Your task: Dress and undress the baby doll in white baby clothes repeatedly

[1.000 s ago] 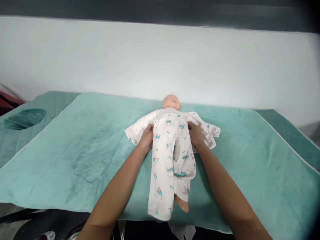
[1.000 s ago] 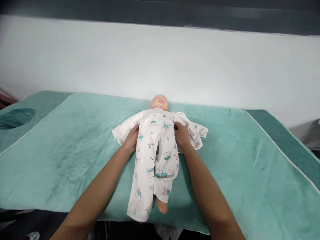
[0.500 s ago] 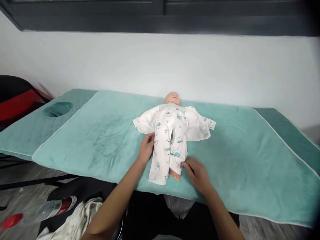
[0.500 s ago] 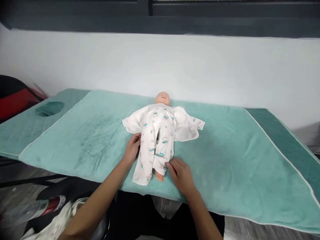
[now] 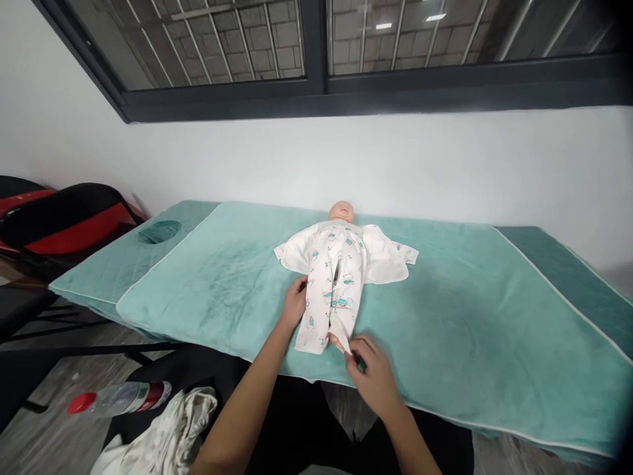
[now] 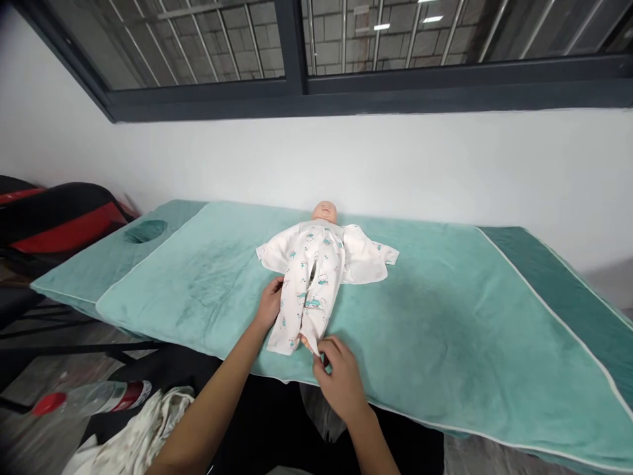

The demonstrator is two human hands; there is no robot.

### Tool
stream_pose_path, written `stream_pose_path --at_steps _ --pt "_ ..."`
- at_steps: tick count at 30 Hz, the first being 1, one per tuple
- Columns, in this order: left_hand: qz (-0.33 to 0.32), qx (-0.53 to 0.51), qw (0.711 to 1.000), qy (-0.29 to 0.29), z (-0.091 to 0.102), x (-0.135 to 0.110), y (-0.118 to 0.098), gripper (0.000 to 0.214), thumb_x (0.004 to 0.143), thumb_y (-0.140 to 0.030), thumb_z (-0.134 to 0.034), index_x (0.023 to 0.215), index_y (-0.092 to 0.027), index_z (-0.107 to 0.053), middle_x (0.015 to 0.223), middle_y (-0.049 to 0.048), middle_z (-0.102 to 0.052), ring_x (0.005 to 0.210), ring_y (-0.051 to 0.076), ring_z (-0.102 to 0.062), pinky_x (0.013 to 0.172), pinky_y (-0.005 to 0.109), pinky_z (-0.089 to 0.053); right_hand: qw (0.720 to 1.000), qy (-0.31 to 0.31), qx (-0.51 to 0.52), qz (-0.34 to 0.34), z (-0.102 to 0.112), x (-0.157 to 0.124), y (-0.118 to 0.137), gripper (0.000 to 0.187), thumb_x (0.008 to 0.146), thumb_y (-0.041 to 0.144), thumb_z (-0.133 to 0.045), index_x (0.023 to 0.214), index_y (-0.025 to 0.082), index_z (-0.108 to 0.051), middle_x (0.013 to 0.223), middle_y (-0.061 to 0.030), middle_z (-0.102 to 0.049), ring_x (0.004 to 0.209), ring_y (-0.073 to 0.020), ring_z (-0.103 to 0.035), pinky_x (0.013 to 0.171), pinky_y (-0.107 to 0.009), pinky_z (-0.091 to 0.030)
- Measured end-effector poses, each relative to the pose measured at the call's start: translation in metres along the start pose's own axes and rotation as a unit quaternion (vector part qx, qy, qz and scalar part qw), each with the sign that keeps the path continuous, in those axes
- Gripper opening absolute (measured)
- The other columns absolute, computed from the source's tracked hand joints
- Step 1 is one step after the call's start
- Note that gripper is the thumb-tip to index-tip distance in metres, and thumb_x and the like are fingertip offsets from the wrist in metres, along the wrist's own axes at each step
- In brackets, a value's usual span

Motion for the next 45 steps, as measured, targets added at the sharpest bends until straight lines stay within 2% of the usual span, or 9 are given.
stream_pose_path --at_steps 6,11,15,21,25,27,31,37,45 --pt "-0.037 -0.004 0.999 -0.034 0.001 -0.003 -0.013 0.026 0.086 -0.037 -0.060 0.104 -0.018 -0.065 0.103 0.0057 -0.069 0.092 0.020 -0.062 0.085 0.033 -0.047 0.998 0.023 0.062 0.015 0.014 -0.026 0.019 0.013 0.092 0.011 -0.048 0.089 0.022 -0.055 0.088 -0.0023 -0.059 0.073 -0.0150 -0.056 0.067 -0.028 -0.043" --pt "-0.063 0.082 0.994 -0.038 0.012 -0.052 -0.038 0.019 0.093 -0.038 -0.056 0.094 -0.020 -0.064 0.086 0.0017 -0.061 0.081 0.016 -0.057 0.076 0.028 -0.046 0.992 0.119 0.050 0.002 0.022 -0.014 -0.004 0.019 0.100 0.027 -0.048 0.083 0.022 -0.056 0.084 -0.0012 -0.060 0.077 -0.0160 -0.058 0.071 -0.029 -0.044" --pt "-0.089 0.181 0.967 0.155 -0.001 -0.116 -0.047 0.016 0.090 -0.032 -0.064 0.101 -0.024 -0.071 0.102 0.0050 -0.063 0.092 0.018 -0.061 0.081 0.030 -0.051 0.995 0.089 -0.005 -0.033 0.041 0.023 -0.040 0.025 0.101 0.031 -0.045 0.080 0.022 -0.055 0.083 -0.0015 -0.060 0.077 -0.0171 -0.057 0.072 -0.031 -0.045" --pt "-0.239 0.288 0.925 0.062 0.008 -0.161 -0.074 0.036 0.091 -0.011 -0.054 0.118 -0.032 -0.066 0.095 0.0039 -0.064 0.088 0.017 -0.063 0.077 0.030 -0.053 0.976 0.047 -0.212 0.022 0.039 0.120 -0.070 0.036 0.092 0.004 -0.038 0.112 0.018 -0.064 0.123 -0.0099 -0.063 0.116 -0.0256 -0.052 0.098 -0.038 -0.040" --pt "-0.239 0.274 0.923 0.125 0.001 -0.170 -0.093 0.030 0.088 -0.015 -0.059 0.110 -0.033 -0.067 0.093 0.0060 -0.066 0.084 0.020 -0.063 0.070 0.033 -0.054 0.955 0.031 -0.293 0.031 0.025 0.147 -0.077 0.027 0.093 0.013 -0.049 0.113 0.018 -0.067 0.129 -0.0115 -0.063 0.116 -0.0287 -0.054 0.097 -0.043 -0.038" --pt "-0.203 0.233 0.943 0.123 0.011 -0.158 -0.095 0.019 0.090 -0.021 -0.057 0.101 -0.032 -0.068 0.089 0.0061 -0.066 0.080 0.021 -0.062 0.069 0.035 -0.054 0.953 0.011 -0.300 0.042 0.025 0.144 -0.076 0.022 0.093 0.015 -0.052 0.107 0.019 -0.068 0.120 -0.0107 -0.067 0.109 -0.0279 -0.057 0.099 -0.045 -0.036" --pt "-0.142 0.229 0.961 -0.068 0.050 -0.087 -0.082 0.017 0.095 -0.028 -0.048 0.094 -0.027 -0.065 0.086 0.0058 -0.065 0.082 0.023 -0.061 0.076 0.039 -0.052 0.956 -0.009 -0.283 0.077 0.030 0.134 -0.069 0.019 0.091 0.013 -0.054 0.097 0.022 -0.069 0.103 -0.0065 -0.070 0.102 -0.0251 -0.060 0.114 -0.053 -0.022" --pt "-0.225 0.401 0.888 0.026 -0.011 0.023 -0.060 0.034 0.084 -0.024 -0.060 0.117 -0.020 -0.067 0.133 0.0143 -0.060 0.135 0.036 -0.042 0.113 0.056 -0.030 0.974 0.045 -0.189 0.120 0.027 0.136 -0.064 0.034 0.088 0.005 -0.049 0.110 0.024 -0.067 0.110 -0.0046 -0.068 0.110 -0.0199 -0.059 0.113 -0.041 -0.034" --pt "-0.208 0.176 0.962 0.019 -0.029 0.046 -0.036 0.021 0.078 -0.032 -0.065 0.095 -0.024 -0.073 0.104 0.0077 -0.072 0.102 0.032 -0.062 0.101 0.052 -0.044 0.962 0.035 -0.254 0.089 0.019 0.149 -0.067 0.037 0.085 0.007 -0.055 0.119 0.018 -0.066 0.120 -0.0141 -0.065 0.112 -0.0281 -0.056 0.096 -0.040 -0.043"
Point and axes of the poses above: each hand's wrist, its own x-axis towards the middle knuckle, its own z-axis out of the back of the hand, y = z × x, the point moved 8 cm from there along x, towards the middle knuckle
